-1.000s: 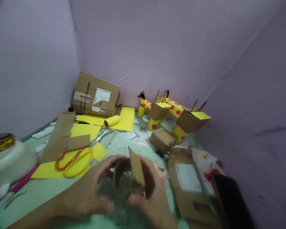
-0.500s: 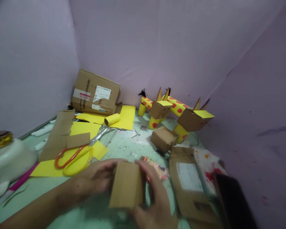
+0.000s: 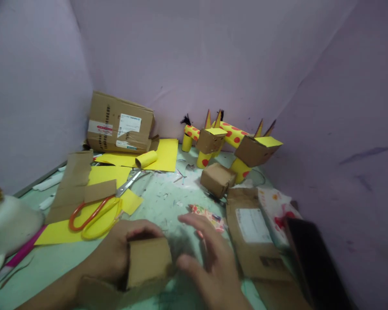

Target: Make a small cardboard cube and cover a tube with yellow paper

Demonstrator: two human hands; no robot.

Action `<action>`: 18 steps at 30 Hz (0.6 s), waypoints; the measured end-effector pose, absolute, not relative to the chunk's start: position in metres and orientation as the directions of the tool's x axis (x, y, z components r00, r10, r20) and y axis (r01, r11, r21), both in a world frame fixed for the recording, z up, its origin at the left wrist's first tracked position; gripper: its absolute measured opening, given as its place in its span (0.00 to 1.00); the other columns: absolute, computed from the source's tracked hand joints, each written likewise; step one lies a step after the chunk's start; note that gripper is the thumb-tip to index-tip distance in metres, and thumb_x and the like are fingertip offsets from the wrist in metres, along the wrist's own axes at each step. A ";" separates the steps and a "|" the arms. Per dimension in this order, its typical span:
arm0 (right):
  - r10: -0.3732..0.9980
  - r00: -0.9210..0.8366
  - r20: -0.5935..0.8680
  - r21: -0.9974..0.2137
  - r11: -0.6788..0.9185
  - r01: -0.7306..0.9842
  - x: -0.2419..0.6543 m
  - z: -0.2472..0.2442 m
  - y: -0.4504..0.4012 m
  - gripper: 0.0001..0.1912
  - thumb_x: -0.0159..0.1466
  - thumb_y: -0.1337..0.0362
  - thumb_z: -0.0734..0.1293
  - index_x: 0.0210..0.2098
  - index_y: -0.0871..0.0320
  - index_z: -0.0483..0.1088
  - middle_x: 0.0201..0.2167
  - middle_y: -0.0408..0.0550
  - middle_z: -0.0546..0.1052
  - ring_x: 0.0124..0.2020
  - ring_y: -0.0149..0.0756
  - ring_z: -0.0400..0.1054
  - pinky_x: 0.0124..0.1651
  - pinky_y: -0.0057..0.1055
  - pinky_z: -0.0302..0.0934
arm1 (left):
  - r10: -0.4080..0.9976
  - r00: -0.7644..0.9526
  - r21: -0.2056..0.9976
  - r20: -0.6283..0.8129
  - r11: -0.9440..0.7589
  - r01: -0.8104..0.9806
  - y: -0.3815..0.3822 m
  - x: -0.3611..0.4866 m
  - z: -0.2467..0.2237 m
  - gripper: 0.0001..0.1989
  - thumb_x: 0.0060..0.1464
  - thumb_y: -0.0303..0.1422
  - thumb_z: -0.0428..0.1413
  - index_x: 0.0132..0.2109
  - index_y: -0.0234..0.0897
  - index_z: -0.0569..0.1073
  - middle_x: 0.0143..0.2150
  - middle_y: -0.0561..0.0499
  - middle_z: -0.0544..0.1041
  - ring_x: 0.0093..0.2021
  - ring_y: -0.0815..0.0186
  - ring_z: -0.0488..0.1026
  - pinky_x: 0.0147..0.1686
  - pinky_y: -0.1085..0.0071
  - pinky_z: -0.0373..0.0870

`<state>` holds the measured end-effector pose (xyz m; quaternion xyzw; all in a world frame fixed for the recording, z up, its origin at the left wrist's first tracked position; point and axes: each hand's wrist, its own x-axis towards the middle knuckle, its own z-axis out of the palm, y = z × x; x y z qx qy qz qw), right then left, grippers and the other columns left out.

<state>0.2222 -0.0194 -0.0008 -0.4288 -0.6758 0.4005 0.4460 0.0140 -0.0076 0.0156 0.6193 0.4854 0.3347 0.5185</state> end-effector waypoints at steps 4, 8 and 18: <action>0.856 -0.390 0.338 -0.878 0.437 0.198 0.217 0.008 -0.020 0.26 0.54 0.47 0.70 0.51 0.43 0.68 0.48 0.47 0.75 0.53 0.48 0.66 0.59 0.44 0.55 | 0.924 0.370 0.967 -0.098 0.000 0.256 -0.011 0.016 0.010 0.10 0.40 0.29 0.59 0.34 0.35 0.80 0.31 0.51 0.80 0.32 0.62 0.74 0.32 0.71 0.69; 0.829 -0.415 0.376 -0.884 0.455 0.108 0.210 0.012 -0.018 0.18 0.57 0.52 0.70 0.46 0.43 0.71 0.41 0.44 0.78 0.45 0.42 0.70 0.52 0.38 0.61 | 0.910 0.406 0.961 -0.084 -0.033 0.273 -0.011 0.015 0.010 0.10 0.43 0.32 0.59 0.34 0.35 0.80 0.31 0.51 0.80 0.33 0.62 0.74 0.32 0.71 0.68; 0.953 -0.282 0.109 -0.959 0.176 0.223 0.215 0.013 -0.012 0.18 0.61 0.47 0.63 0.37 0.54 0.75 0.35 0.50 0.79 0.39 0.44 0.73 0.44 0.40 0.66 | 0.820 0.486 0.942 -0.303 0.335 0.020 -0.001 0.003 -0.004 0.08 0.42 0.31 0.63 0.33 0.36 0.75 0.30 0.57 0.76 0.34 0.66 0.71 0.36 0.71 0.66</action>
